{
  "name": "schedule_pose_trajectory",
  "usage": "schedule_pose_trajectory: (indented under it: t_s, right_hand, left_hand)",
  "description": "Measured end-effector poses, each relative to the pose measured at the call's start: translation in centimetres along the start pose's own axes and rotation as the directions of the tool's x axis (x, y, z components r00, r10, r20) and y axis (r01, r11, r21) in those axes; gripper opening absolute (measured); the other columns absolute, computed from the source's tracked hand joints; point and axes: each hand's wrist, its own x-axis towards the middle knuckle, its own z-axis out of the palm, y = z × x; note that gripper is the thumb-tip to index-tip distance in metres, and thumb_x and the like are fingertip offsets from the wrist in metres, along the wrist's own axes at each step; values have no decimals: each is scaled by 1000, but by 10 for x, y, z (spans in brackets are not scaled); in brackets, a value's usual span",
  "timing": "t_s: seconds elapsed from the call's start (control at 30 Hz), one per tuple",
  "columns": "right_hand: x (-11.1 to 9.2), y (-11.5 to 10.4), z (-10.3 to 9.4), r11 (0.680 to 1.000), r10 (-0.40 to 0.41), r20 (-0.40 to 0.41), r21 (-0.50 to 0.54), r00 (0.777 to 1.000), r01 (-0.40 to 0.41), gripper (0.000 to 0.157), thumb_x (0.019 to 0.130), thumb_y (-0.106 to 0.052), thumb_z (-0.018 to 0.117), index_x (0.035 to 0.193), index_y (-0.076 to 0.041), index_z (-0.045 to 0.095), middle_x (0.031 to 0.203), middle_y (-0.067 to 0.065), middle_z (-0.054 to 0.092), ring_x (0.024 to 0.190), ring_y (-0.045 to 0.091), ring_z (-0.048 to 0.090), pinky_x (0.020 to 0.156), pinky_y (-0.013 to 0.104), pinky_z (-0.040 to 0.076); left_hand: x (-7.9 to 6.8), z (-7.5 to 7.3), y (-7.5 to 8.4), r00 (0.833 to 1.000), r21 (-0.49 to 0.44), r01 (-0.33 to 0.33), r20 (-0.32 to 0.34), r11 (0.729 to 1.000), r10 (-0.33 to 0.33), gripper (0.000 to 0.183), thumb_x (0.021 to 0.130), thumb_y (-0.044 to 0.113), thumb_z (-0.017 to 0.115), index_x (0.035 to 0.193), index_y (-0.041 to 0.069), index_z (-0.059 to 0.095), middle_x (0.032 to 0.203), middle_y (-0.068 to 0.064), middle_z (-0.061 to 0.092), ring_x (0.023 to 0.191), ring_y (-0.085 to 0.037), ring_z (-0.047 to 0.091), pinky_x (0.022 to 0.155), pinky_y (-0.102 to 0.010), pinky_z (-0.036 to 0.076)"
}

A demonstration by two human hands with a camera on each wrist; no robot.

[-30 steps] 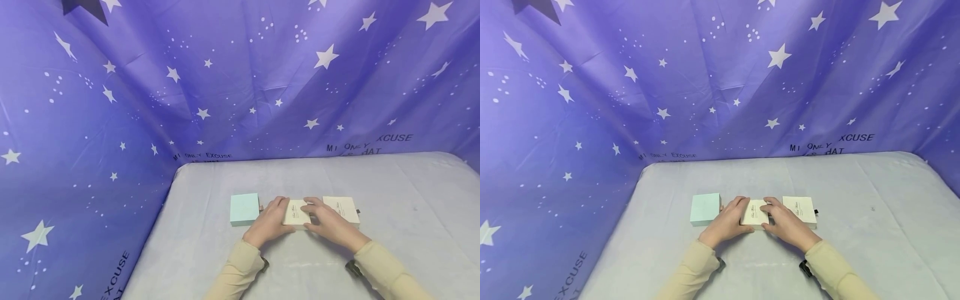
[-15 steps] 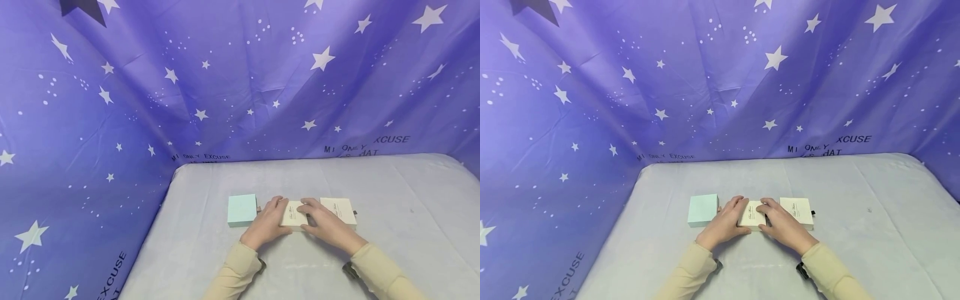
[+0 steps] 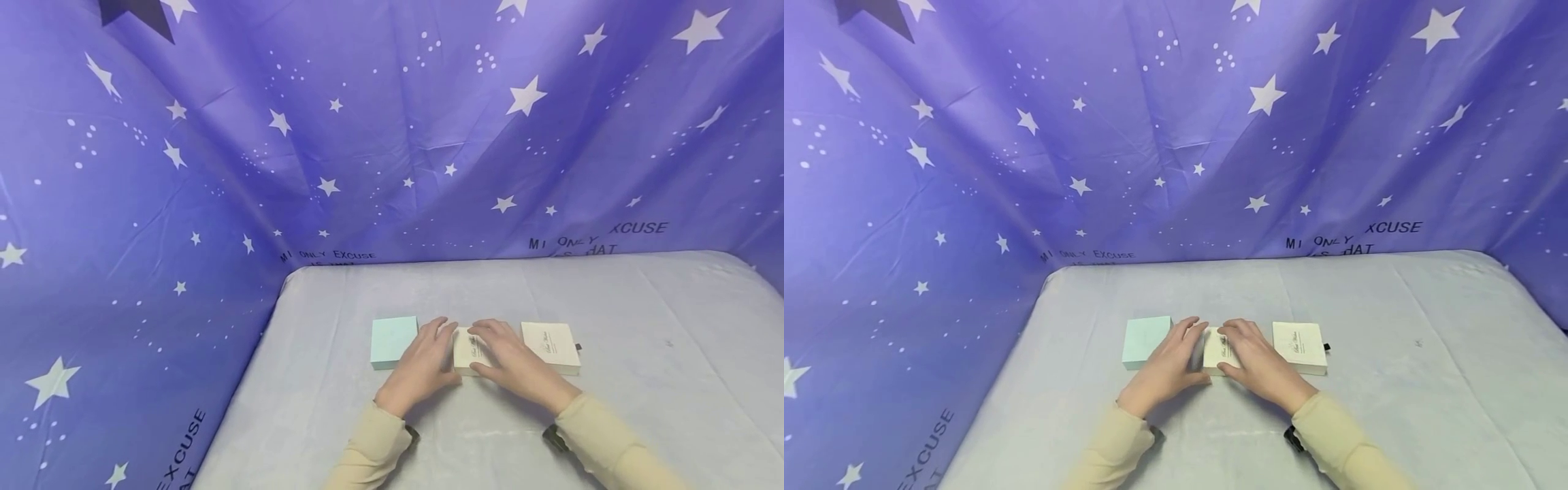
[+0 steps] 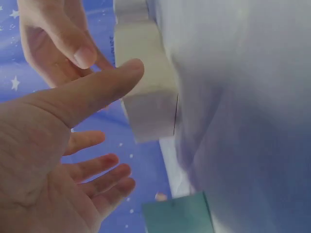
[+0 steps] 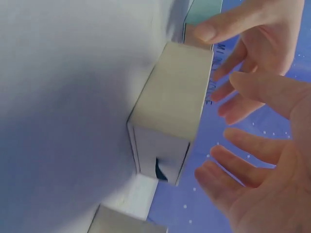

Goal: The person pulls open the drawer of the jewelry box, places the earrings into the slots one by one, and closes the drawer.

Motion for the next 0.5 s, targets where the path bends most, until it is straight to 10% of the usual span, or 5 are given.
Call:
schedule_pose_trajectory:
  t_s: [0.5]
  right_hand:
    - [25,-22,27,998,-58,9,-13,998,58,59,81,-14,78,130,7,54,132,20,53,126,38,48,107,52,44]
  left_hand:
    - [-19,-19,-45,994,-28,67,-82,997,-69,87,75,32,86,147,8,43,151,-13,40,139,-30,41,113,-41,40]
